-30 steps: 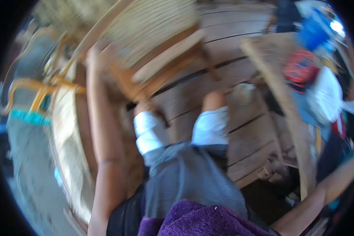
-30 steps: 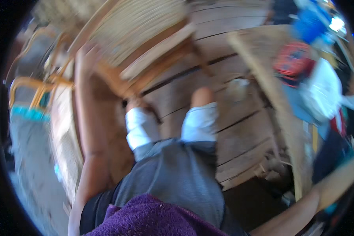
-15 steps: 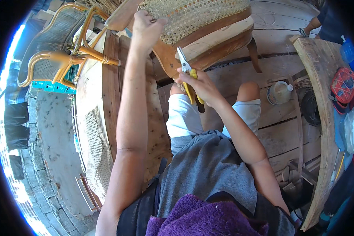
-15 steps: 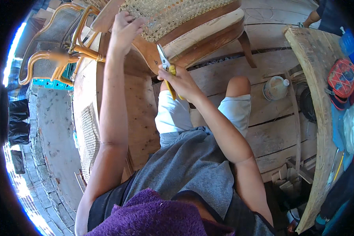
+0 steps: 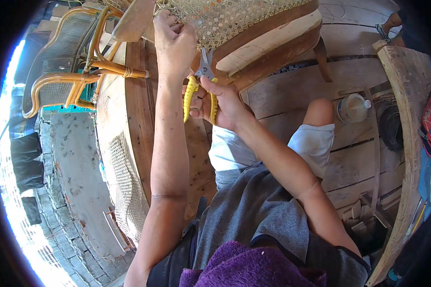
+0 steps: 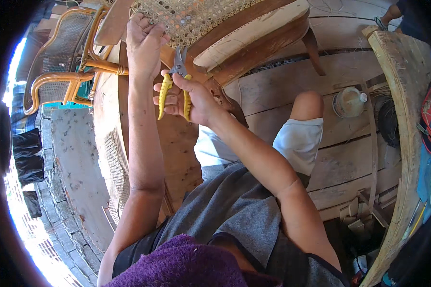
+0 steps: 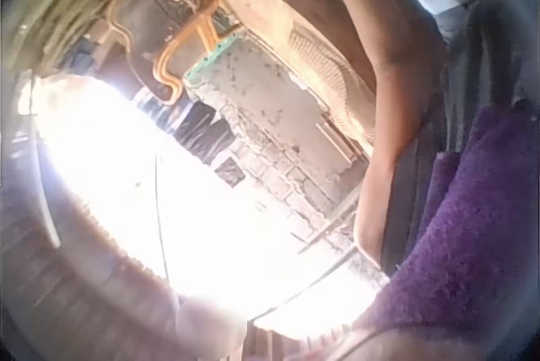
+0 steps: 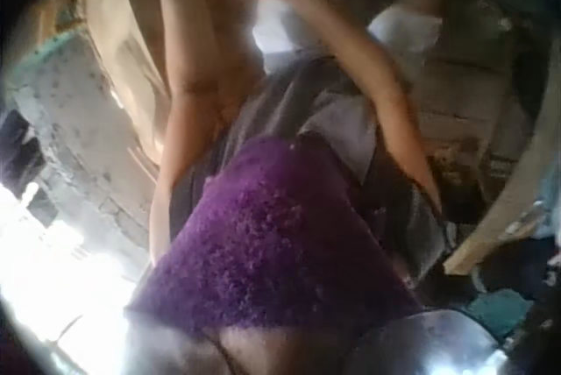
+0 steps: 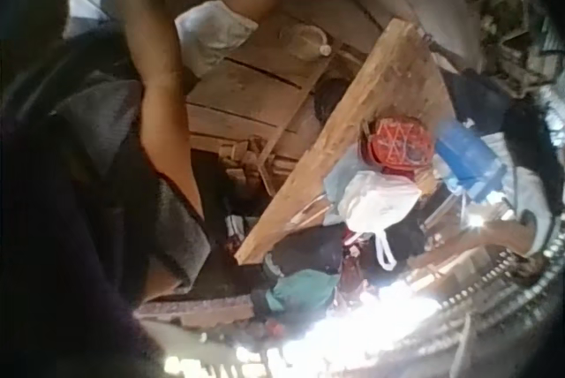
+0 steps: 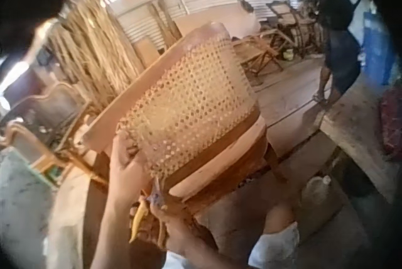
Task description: Repairing and refinishing a wooden chair by marking the frame and trimming cane webbing.
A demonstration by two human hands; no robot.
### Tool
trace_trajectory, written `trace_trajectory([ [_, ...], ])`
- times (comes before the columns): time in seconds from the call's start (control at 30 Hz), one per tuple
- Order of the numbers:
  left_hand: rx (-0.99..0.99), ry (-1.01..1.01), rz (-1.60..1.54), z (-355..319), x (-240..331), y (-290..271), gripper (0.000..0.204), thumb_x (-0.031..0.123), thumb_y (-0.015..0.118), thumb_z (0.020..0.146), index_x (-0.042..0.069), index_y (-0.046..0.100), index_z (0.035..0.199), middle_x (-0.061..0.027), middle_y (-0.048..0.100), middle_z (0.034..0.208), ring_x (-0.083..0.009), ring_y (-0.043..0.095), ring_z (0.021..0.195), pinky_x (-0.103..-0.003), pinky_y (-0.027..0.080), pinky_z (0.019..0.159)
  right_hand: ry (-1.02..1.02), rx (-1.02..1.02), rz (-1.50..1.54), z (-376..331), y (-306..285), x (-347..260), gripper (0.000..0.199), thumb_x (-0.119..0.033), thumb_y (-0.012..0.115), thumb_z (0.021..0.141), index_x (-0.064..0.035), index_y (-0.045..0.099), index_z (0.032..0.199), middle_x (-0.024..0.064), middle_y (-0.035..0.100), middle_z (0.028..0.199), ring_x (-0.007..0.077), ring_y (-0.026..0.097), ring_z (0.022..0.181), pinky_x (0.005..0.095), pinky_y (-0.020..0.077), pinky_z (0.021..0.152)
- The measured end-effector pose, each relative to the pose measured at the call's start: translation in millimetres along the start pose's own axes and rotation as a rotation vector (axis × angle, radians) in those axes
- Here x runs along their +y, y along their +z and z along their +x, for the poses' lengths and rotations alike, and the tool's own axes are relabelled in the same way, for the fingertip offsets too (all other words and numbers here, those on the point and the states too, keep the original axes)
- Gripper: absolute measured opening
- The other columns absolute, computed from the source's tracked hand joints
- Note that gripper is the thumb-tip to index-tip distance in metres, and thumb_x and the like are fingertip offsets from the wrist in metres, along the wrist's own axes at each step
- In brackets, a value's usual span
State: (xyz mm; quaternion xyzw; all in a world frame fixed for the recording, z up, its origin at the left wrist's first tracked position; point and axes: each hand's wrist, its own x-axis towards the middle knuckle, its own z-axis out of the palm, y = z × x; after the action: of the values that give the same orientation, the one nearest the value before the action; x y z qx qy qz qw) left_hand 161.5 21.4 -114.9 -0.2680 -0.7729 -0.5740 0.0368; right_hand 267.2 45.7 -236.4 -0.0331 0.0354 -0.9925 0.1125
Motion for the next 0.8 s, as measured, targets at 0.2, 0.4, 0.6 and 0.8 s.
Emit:
trace_trajectory([
  [0.2,0.011,-0.023,-0.047,-1.2,1.1,-1.6,0.053,-0.001,0.058,0.091,-0.004,0.035,0.138,-0.0166,0.051,0.13,-0.0176,0.057,0.101,-0.031,0.055,0.079,-0.177,0.137,0.191,21.3,24.5,21.7,0.03,-0.038,0.055,0.1,-0.0174,0.057,0.122,0.0041,0.065,0.096,0.0181,0.063,0.089,0.0357,0.0493,0.08],
  [0.4,0.045,-0.032,-0.089,-0.3,1.6,1.8,0.052,-0.002,0.059,0.09,-0.007,0.036,0.137,-0.0182,0.052,0.129,-0.0174,0.059,0.1,-0.03,0.055,0.077,-0.295,0.211,0.305,39.8,52.2,25.0,0.032,-0.046,0.062,0.096,-0.0185,0.057,0.113,-0.0014,0.059,0.086,0.0092,0.06,0.072,0.0261,0.0445,0.053],
  [0.6,0.069,-0.057,-0.073,3.7,9.0,3.1,0.06,0.008,0.069,0.081,-0.014,0.043,0.13,-0.019,0.064,0.108,-0.0148,0.063,0.087,-0.025,0.052,0.067,-0.168,0.168,-0.28,-3.3,15.1,-18.6,0.032,-0.034,0.062,0.096,-0.0081,0.063,0.114,0.0041,0.058,0.077,0.0126,0.055,0.053,0.0327,0.0463,0.05],
  [0.8,-0.01,-0.046,0.18,2.2,20.9,2.4,0.065,0.006,0.071,0.085,-0.014,0.035,0.135,-0.0224,0.06,0.115,-0.0237,0.063,0.101,-0.031,0.057,0.079,-0.434,0.615,-1.618,-46.0,-4.1,-14.5,0.04,-0.032,0.065,0.09,0.0017,0.062,0.112,0.0165,0.066,0.084,0.0247,0.067,0.077,0.0406,0.0513,0.072],
])
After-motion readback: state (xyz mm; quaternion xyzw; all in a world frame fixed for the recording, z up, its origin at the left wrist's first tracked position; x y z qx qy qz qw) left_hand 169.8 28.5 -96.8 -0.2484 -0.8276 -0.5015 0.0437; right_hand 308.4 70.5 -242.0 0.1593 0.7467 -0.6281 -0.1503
